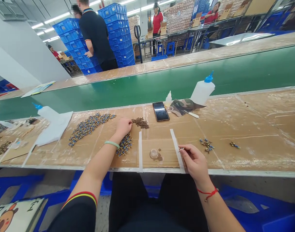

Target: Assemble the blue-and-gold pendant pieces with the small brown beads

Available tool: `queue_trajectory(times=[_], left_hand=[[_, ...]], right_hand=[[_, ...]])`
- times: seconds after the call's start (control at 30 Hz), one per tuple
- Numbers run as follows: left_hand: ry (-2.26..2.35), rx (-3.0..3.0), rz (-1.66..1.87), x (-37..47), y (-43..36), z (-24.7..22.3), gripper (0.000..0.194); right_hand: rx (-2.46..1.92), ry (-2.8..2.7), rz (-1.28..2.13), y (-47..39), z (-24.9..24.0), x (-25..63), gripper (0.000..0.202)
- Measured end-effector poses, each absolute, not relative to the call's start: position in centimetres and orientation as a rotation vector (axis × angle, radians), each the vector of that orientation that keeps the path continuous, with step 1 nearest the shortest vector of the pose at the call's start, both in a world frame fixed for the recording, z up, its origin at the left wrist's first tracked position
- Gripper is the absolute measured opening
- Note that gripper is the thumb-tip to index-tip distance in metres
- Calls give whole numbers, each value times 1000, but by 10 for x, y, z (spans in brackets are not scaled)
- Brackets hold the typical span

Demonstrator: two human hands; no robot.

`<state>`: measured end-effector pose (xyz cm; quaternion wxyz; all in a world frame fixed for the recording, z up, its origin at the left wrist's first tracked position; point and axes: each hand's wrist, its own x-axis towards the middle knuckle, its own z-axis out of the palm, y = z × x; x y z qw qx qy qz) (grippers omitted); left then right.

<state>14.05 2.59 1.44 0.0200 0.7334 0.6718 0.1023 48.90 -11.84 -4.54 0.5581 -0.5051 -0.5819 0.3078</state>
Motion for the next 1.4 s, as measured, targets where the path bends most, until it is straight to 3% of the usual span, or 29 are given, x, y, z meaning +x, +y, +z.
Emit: queue_trajectory(times=[0.97,1.13,1.4], left_hand=[[1808,2633,-6,152,30,23,22],[1799,2580,94,154,20,33,20],[1696,2423,544,169,-21,49,17]], right_hand=[[-1202,-1348,706,-112,-61,494,33],[-1198,-1349,698,-110,-58,493,33],[-1237,-1267,600,-111,-63,500,34]])
